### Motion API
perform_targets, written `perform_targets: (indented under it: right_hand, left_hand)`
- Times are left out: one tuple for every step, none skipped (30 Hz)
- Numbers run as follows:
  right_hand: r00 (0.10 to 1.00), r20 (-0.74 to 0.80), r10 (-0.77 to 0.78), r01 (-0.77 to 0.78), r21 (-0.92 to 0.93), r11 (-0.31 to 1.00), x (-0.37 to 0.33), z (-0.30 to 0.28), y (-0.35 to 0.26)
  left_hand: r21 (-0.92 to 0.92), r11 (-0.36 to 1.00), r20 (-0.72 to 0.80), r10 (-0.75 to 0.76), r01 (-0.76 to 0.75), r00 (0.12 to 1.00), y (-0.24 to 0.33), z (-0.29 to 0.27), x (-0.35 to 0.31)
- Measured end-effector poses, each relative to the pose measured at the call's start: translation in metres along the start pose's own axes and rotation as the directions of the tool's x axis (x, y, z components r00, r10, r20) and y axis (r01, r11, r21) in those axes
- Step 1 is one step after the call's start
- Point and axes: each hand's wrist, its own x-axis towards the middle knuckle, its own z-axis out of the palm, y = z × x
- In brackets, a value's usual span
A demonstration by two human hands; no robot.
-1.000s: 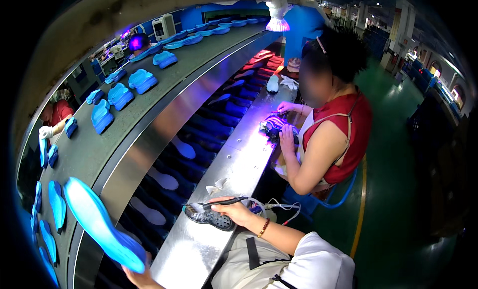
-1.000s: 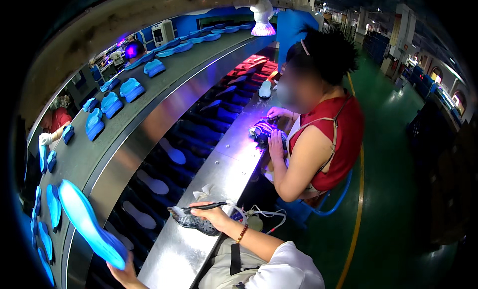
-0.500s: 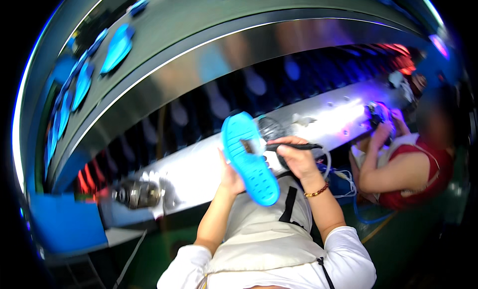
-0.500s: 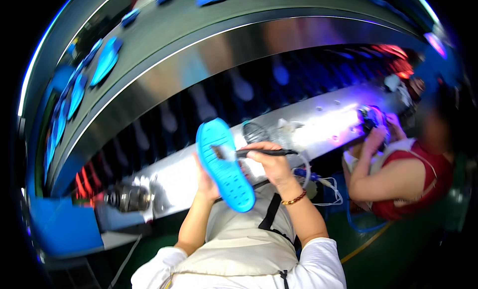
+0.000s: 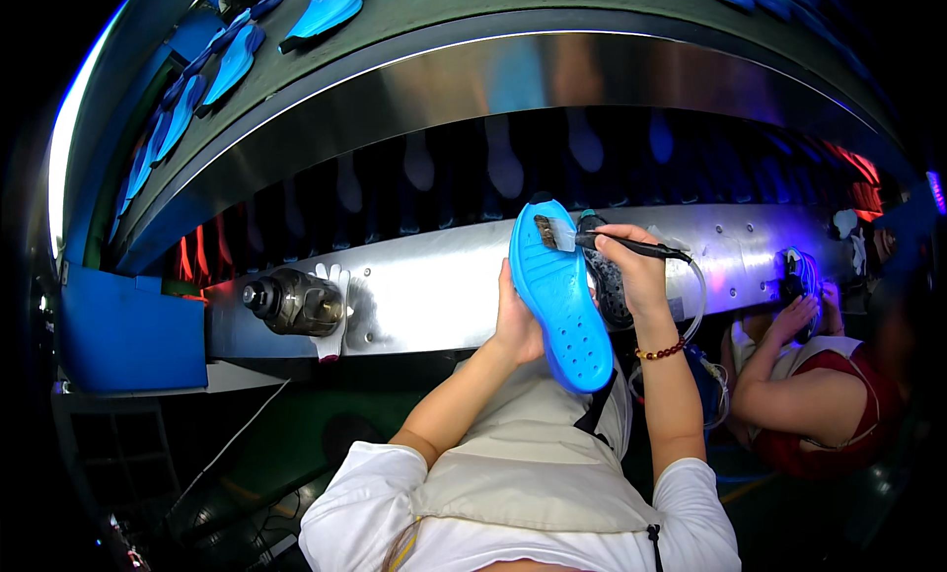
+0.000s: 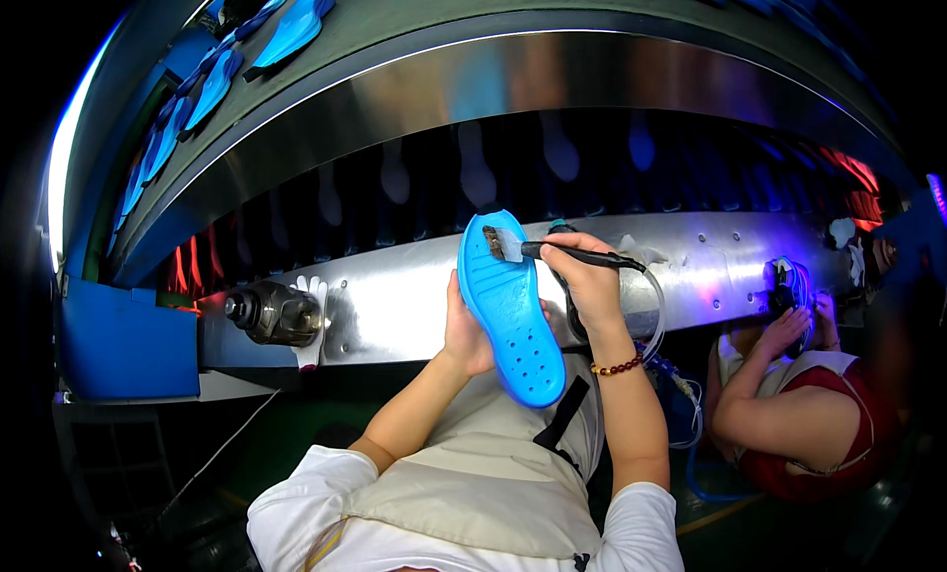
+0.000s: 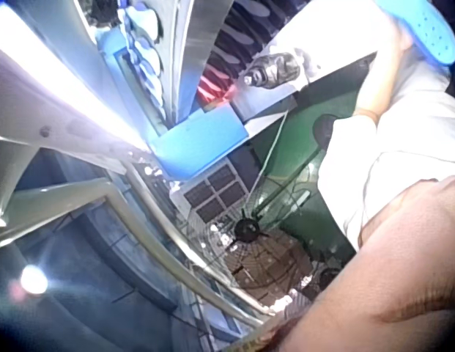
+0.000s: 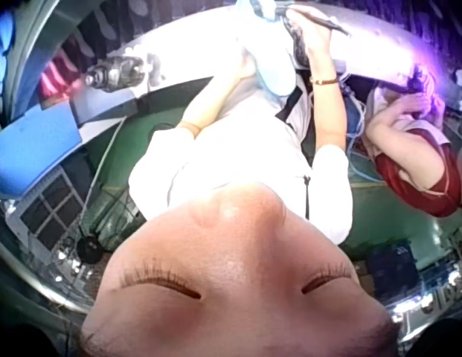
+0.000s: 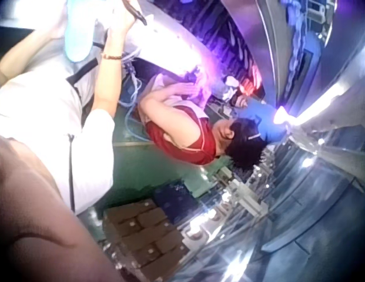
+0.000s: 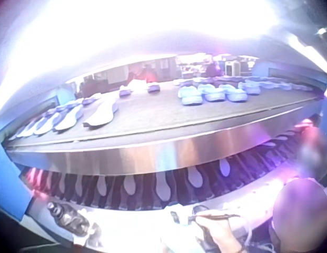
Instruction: The person applies glue to the interior of shoe soles using a brush, placing each finished sole onto a moving conveyor belt and picking up new ones from a lower rack.
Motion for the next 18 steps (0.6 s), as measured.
perform_targets:
  right_hand:
    - [0.999, 0.004, -0.053, 0.053, -0.109, 0.993, 0.000, 0.005, -0.003]
    - [0.999, 0.004, -0.048, 0.048, -0.113, 0.992, -0.004, 0.012, -0.007]
    - [0.994, 0.056, -0.094, 0.103, -0.196, 0.975, -0.008, 0.021, -0.011]
    - [0.984, 0.112, -0.135, 0.161, -0.274, 0.948, -0.013, 0.028, -0.012]
    - [0.961, 0.153, -0.230, 0.274, -0.417, 0.867, -0.017, 0.035, -0.005]
    - [0.910, 0.217, -0.353, 0.415, -0.488, 0.768, -0.023, 0.039, -0.002]
    - [0.871, 0.241, -0.427, 0.489, -0.500, 0.715, -0.027, 0.043, -0.003]
    - [0.826, 0.271, -0.495, 0.559, -0.506, 0.657, -0.031, 0.047, -0.003]
    - [0.883, 0.315, -0.349, 0.467, -0.511, 0.722, -0.038, 0.043, -0.012]
    - [0.887, 0.372, -0.272, 0.441, -0.514, 0.735, -0.046, 0.038, -0.013]
    - [0.864, 0.434, -0.256, 0.471, -0.517, 0.715, -0.055, 0.032, -0.014]
    - [0.836, 0.495, -0.236, 0.503, -0.521, 0.689, -0.061, 0.024, -0.016]
    - [0.828, 0.549, -0.112, 0.441, -0.514, 0.736, -0.063, 0.016, -0.023]
    - [0.808, 0.589, 0.020, 0.361, -0.521, 0.774, -0.067, 0.007, -0.031]
    - [0.803, 0.590, 0.087, 0.291, -0.515, 0.806, -0.064, 0.001, -0.036]
    - [0.844, 0.524, 0.116, 0.149, -0.435, 0.888, -0.062, -0.003, -0.036]
    - [0.896, 0.441, 0.042, 0.125, -0.342, 0.931, -0.058, 0.001, -0.046]
    - [0.938, 0.347, -0.024, 0.115, -0.242, 0.963, -0.052, 0.009, -0.056]
  left_hand:
    - [0.028, 0.999, 0.025, 0.042, -0.043, 0.999, -0.001, -0.003, 0.001]
    - [0.022, 0.999, 0.023, 0.043, -0.044, 0.999, -0.005, -0.003, 0.004]
    - [0.093, 0.992, -0.173, 0.102, -0.087, 0.980, -0.007, -0.003, 0.007]
    - [0.170, 0.979, -0.357, 0.168, -0.112, 0.919, -0.009, -0.002, 0.010]
    - [0.158, 0.975, -0.297, 0.199, -0.158, 0.934, -0.007, -0.005, 0.013]
    - [0.164, 0.973, -0.298, 0.203, -0.160, 0.933, -0.006, -0.005, 0.014]
    - [0.235, 0.954, -0.338, 0.258, -0.185, 0.905, -0.005, -0.005, 0.015]
    - [0.305, 0.929, -0.376, 0.320, -0.210, 0.870, -0.002, -0.006, 0.014]
    - [0.226, 0.951, -0.386, 0.287, -0.211, 0.877, 0.003, -0.004, 0.012]
    - [0.211, 0.946, -0.413, 0.313, -0.244, 0.856, 0.013, -0.005, 0.012]
    - [0.246, 0.940, -0.320, 0.308, -0.236, 0.896, 0.023, -0.016, 0.006]
    - [0.275, 0.933, -0.221, 0.296, -0.232, 0.929, 0.031, -0.023, 0.002]
    - [0.278, 0.930, -0.222, 0.306, -0.240, 0.926, 0.038, -0.027, -0.001]
    - [0.261, 0.946, -0.176, 0.244, -0.194, 0.954, 0.040, -0.026, -0.004]
    - [0.246, 0.958, -0.128, 0.181, -0.146, 0.975, 0.040, -0.022, -0.006]
    - [0.241, 0.960, -0.135, 0.178, -0.142, 0.975, 0.036, -0.016, -0.008]
    - [0.193, 0.975, -0.150, 0.138, -0.108, 0.979, 0.032, -0.001, -0.009]
    - [0.145, 0.987, -0.164, 0.100, -0.076, 0.981, 0.027, 0.006, -0.009]
